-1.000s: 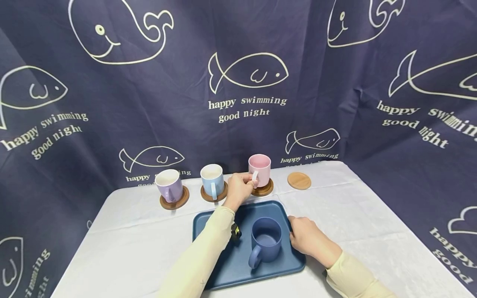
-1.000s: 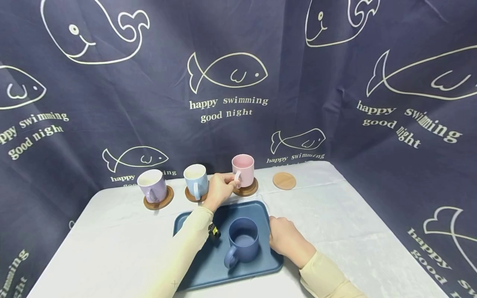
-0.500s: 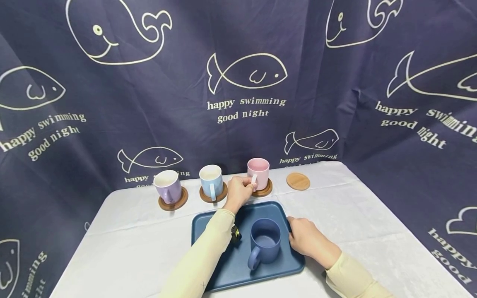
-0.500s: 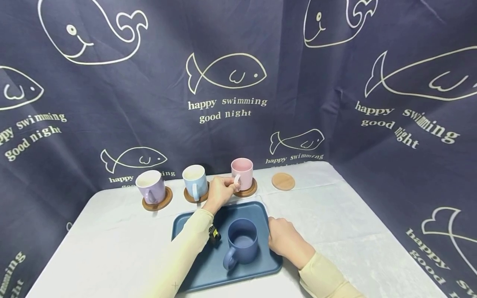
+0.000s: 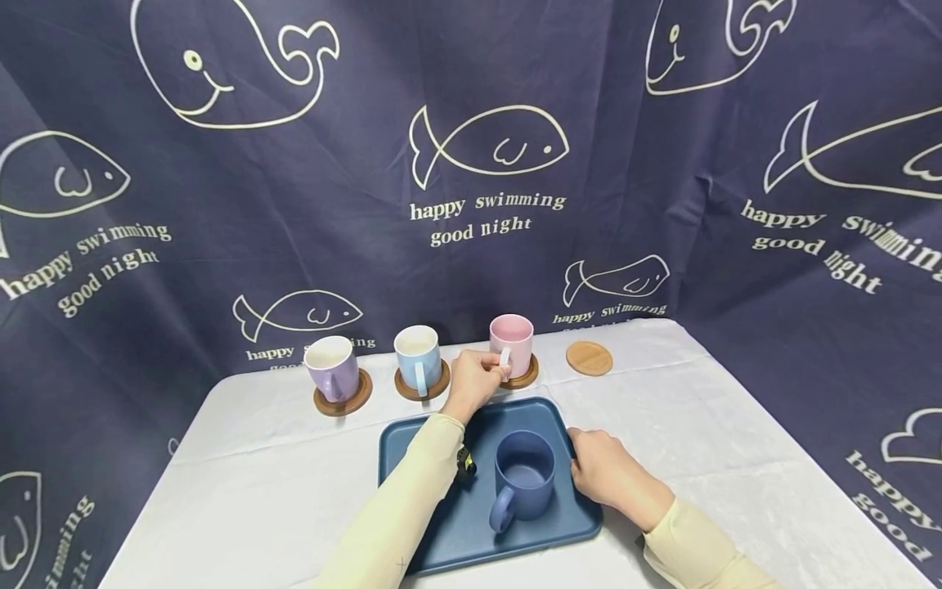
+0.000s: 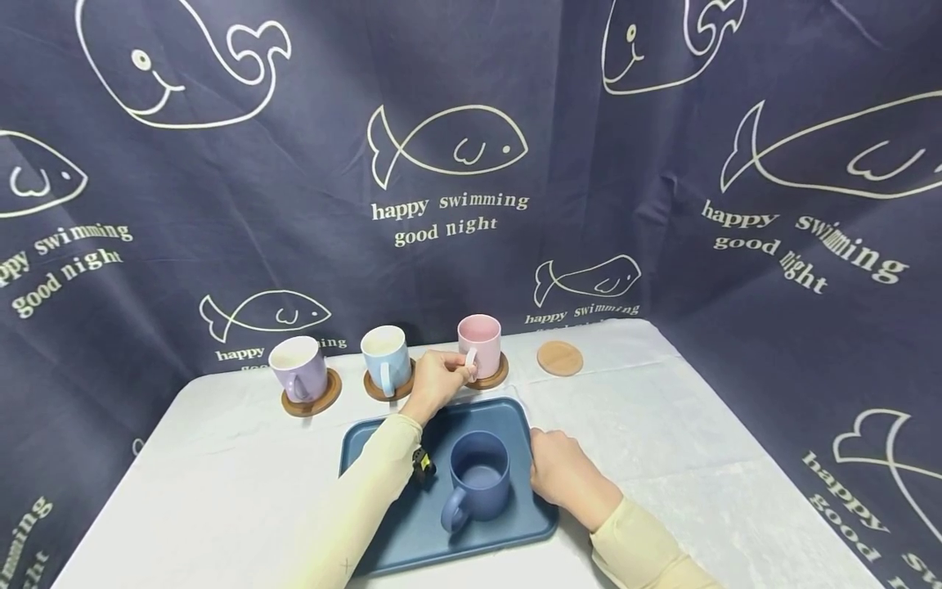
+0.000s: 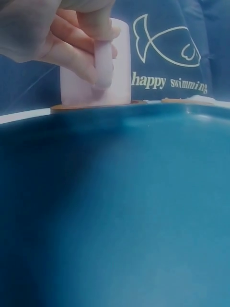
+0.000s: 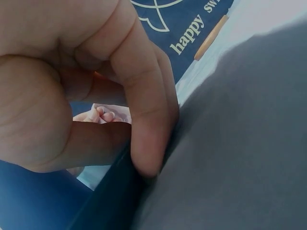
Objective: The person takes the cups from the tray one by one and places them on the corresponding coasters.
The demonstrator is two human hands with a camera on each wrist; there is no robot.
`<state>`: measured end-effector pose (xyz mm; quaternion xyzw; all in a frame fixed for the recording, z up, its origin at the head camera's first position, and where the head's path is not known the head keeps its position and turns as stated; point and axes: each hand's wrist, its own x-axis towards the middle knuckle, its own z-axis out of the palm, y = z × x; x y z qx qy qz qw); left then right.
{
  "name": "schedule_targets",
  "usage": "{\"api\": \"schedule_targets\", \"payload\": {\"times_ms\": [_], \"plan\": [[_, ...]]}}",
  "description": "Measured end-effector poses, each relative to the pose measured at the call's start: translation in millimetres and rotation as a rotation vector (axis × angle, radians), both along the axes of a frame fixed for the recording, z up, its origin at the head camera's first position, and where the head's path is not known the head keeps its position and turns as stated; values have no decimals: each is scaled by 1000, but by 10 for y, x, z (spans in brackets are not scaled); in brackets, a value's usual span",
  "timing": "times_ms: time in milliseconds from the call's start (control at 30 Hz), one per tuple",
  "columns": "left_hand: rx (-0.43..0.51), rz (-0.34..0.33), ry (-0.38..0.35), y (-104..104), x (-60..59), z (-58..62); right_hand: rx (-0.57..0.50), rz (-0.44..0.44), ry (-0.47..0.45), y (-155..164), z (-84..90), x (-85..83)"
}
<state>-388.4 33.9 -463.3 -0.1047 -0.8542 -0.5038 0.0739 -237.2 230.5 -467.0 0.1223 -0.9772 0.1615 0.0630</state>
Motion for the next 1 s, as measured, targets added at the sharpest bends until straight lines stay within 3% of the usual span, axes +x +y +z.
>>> {"api": "schedule_targets", "payload": {"times_ms": [567, 1000], "plan": [[27, -126, -39, 56, 7, 34, -6, -4, -9, -5, 28, 14], [23, -84, -15, 111, 7, -43, -14, -3, -12, -12, 30, 14]]}}
